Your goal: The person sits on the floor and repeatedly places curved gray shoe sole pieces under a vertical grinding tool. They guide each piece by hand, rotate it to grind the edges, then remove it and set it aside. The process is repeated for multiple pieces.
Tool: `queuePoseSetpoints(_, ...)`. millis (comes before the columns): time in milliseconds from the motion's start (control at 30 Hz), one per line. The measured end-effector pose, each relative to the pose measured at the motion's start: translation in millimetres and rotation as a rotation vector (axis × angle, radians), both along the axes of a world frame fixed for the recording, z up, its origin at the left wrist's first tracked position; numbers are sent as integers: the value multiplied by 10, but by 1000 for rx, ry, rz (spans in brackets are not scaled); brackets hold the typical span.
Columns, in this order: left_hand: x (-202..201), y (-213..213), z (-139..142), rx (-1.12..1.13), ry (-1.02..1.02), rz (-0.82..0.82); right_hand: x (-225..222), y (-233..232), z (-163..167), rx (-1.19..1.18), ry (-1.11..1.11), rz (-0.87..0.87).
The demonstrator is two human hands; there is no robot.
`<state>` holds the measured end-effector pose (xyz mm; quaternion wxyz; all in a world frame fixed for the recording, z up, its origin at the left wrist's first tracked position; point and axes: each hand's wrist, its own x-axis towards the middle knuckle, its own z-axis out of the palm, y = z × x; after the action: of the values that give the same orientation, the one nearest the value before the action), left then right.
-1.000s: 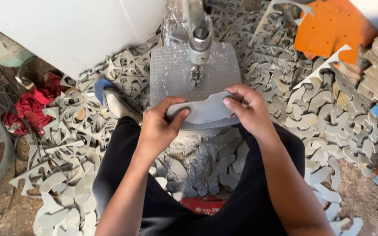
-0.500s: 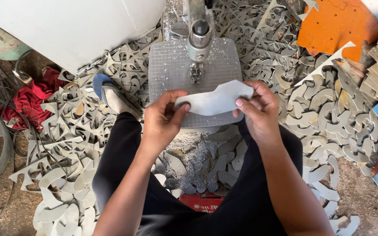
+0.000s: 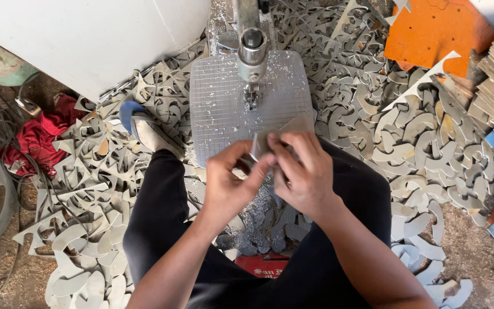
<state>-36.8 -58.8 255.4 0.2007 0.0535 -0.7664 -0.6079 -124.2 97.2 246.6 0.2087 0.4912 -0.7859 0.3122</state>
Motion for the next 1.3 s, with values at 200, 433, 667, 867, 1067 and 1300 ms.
queuePoseSetpoints(200, -78, -362, -54, -124, -349, 82, -282, 54, 26, 204, -38, 39)
queuePoseSetpoints(433, -55, -385, 38, -690, -109, 223, -400, 138, -36, 271, -209, -26)
queuePoseSetpoints(667, -94, -301, 39, -749, -126, 262, -468, 195, -35, 241, -211, -1)
queuePoseSetpoints(867, -147, -281, -7, -795, -95, 291, -506, 140, -86, 219, -225, -2)
queuePoseSetpoints(1067, -202, -274, -59, -809, -120, 307, -545, 109, -98, 217, -210, -16)
queuePoseSetpoints(1300, -215, -253, -99, -838, -118, 333, -540, 96, -109, 215, -225, -30)
